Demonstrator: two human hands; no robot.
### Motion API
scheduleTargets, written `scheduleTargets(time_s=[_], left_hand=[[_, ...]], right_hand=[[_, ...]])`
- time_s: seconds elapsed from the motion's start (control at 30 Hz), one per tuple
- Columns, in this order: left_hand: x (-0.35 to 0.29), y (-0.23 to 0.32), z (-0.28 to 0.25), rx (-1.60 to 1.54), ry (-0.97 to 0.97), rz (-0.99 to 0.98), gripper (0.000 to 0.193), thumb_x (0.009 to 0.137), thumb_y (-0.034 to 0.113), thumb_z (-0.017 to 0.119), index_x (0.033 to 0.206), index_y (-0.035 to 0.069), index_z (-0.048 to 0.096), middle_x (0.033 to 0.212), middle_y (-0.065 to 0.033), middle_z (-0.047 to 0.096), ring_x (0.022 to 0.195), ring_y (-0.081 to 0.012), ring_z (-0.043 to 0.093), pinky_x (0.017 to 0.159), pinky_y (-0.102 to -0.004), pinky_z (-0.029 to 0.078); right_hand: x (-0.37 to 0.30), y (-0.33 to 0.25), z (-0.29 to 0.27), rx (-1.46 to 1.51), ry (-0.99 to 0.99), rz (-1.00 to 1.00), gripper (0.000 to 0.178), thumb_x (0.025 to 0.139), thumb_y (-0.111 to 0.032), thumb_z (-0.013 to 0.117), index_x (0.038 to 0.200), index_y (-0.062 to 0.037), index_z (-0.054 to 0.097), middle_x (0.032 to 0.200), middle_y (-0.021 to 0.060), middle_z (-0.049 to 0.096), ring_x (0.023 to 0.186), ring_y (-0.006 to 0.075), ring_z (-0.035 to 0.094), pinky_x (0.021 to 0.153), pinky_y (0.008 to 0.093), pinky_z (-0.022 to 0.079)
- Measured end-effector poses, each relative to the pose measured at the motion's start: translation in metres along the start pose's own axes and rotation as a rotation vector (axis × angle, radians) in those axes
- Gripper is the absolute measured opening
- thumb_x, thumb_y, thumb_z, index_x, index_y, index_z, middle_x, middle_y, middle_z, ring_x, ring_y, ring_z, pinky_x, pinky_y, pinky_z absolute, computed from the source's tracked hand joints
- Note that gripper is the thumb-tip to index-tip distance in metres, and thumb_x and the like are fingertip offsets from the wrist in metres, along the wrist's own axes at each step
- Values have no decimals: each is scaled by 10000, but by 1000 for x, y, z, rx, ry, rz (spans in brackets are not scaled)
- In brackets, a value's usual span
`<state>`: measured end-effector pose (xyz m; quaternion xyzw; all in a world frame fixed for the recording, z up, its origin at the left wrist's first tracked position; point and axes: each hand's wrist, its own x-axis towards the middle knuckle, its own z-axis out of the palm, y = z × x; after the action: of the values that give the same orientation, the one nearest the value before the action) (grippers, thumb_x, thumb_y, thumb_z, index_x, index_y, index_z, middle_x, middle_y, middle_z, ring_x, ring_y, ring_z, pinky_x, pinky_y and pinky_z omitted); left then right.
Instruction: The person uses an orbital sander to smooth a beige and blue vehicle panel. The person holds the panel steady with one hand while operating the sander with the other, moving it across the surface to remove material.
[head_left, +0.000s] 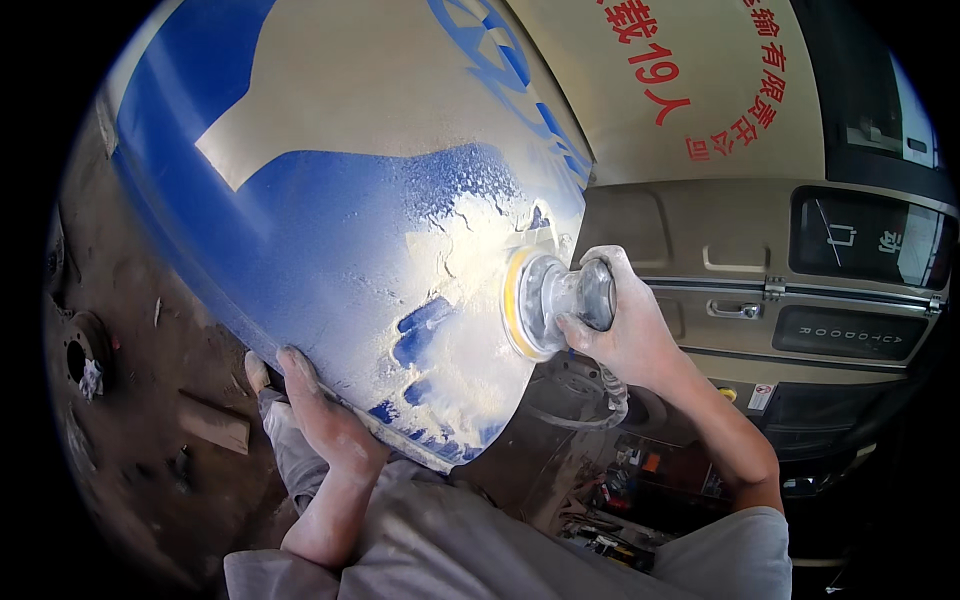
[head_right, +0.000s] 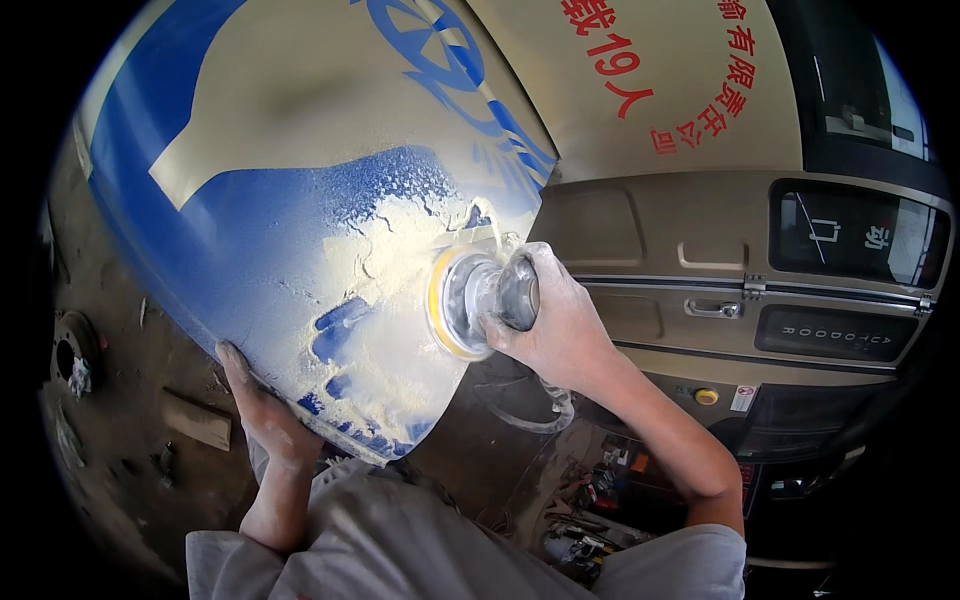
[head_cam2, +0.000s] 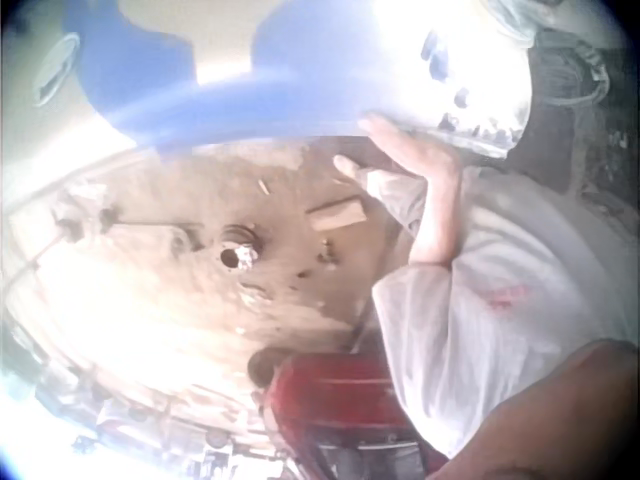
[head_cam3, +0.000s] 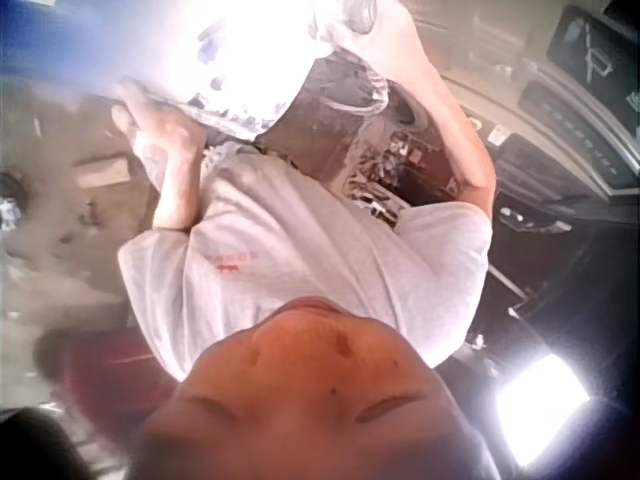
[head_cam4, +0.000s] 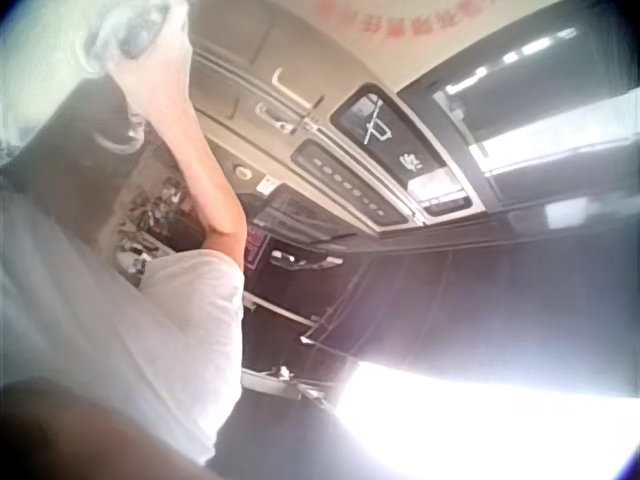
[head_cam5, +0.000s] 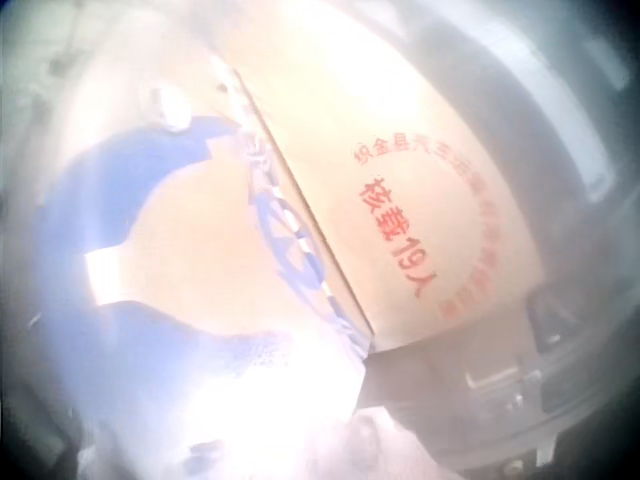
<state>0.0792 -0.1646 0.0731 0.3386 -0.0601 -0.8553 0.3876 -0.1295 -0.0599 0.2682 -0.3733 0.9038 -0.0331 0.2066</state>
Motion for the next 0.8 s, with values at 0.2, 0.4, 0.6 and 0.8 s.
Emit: scheduleTargets(time_s=[0.2, 0.4, 0.6, 0.8], left_hand=[[0, -11, -11, 344, -9, 213, 511, 1129, 366, 375, 1454, -21, 448, 1412, -95, 550, 1259, -183, 529, 1114, -355, 393], [5, -1, 7, 82, -19, -2, 632, 1117, 423, 373, 1556, -26, 293, 1559, -123, 419, 1406, -213, 438, 1204, -372, 320], [1, 7, 2, -5, -101, -31, 600, 1122, 456, 331, 1549, 34, 335, 1507, -101, 469, 1336, -232, 506, 1165, -384, 382], [4, -4, 10, 140, 53, 38, 629, 1108, 493, 350, 1547, 42, 342, 1499, -115, 482, 1343, -244, 509, 1150, -412, 407]], right_hand=[[-35, -24, 9, -55, -78, -211, 757, 709, -253, 879, 1296, -24, 461, 1120, 229, 600, 996, 406, 660, 874, 445, 542], [-15, 6, 6, -8, -15, -87, 702, 715, -237, 872, 1253, -30, 470, 1086, 196, 615, 971, 331, 669, 872, 409, 536], [-25, -22, 9, -3, -63, -166, 727, 700, -231, 890, 1272, -39, 484, 1075, 202, 620, 956, 345, 670, 853, 411, 537], [-42, -12, 14, -69, -53, -247, 809, 678, -285, 901, 1315, -16, 481, 1209, 226, 548, 970, 435, 663, 865, 468, 553]])
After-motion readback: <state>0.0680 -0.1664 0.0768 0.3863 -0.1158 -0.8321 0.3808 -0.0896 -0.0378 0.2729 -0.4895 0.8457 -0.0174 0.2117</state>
